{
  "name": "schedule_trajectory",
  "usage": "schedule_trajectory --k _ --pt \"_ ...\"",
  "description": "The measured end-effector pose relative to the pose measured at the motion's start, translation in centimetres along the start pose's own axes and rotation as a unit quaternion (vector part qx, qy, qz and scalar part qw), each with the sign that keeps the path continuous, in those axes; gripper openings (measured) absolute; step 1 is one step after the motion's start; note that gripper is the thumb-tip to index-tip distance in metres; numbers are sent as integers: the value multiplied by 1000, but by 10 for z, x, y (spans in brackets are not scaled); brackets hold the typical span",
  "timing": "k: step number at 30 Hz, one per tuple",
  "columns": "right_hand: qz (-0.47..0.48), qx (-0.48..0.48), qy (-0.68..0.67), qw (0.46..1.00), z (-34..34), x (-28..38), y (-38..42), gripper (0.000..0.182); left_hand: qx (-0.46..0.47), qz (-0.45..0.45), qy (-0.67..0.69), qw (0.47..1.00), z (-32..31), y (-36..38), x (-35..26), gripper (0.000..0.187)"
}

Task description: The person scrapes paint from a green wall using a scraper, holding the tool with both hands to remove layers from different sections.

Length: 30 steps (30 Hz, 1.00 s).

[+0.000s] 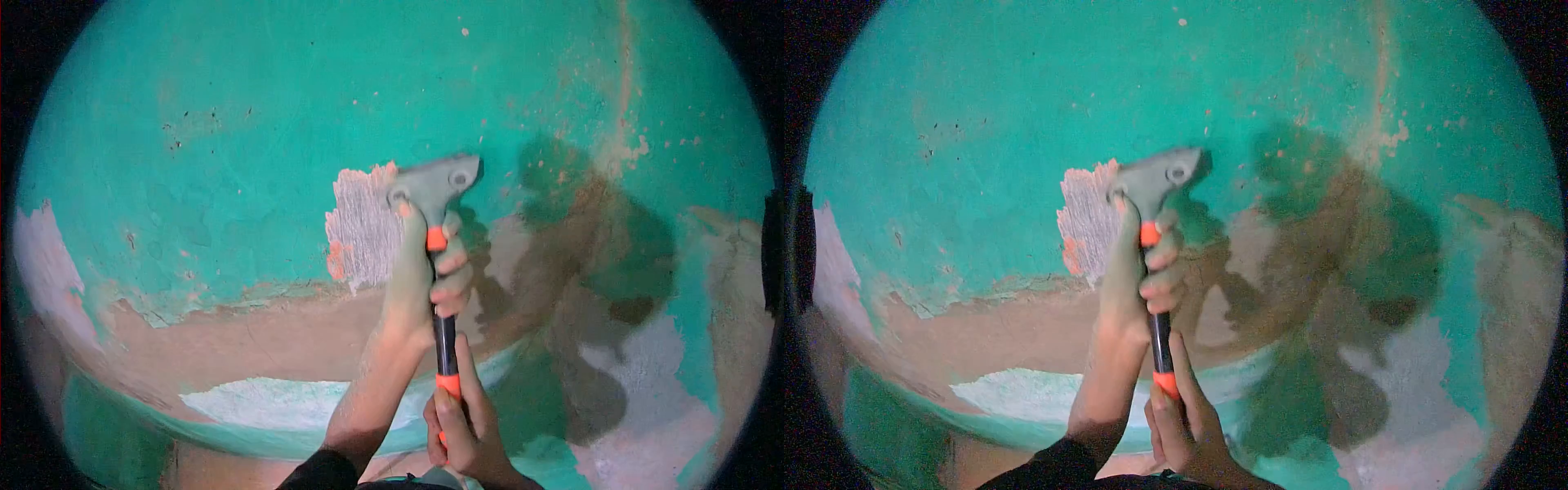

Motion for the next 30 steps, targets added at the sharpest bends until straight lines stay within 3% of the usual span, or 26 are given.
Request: schedule_trajectory --k 8,14,18,19,21,24,26,27,28,29,30 --pt "8 -2 -4 1000 -1 -3 1 64 -37 2 -31 999 1 3 -2 51" --pt "-16 -14 3 1000 2 9 -7 64 -11 1 -6 1000 -1 -5 0 52" --pt "-19 -30 -10 999 8 -38 5 61 -161 33 -83 983 37 16 25 54" --pt "-72 -48 -33 996 8 -48 12 59 -132 41 -58 989 43 20 32 54" --pt "71 -51 -81 993 0 -50 6 58 -76 55 -6 996 46 25 37 53" --pt "-43 -61 -35 997 3 -30 11 57 -79 40 -22 996 39 16 31 55" --pt "194 -91 216 953 6 -37 17 57 -70 50 -10 996 42 17 35 56" --pt "41 -89 77 992 5 -44 18 57 -71 55 -10 996 47 19 39 56" --pt "-108 -127 -71 983 4 -51 24 58 -72 60 -9 996 52 22 45 56" --pt "48 -126 68 989 8 -43 19 58 -72 65 -9 995 55 23 48 56" --pt "202 -120 203 951 8 -44 15 58 -67 67 -4 996 51 21 46 56"
Point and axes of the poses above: each hand's wrist, its own y-axis away from the middle knuckle, its own z-axis out of the back of the hand, x = y × z, the point moved 6 cm from there along -y, towards the middle knuckle, and after that the axes turned 8 degrees about -x, right-handed, at the moved point
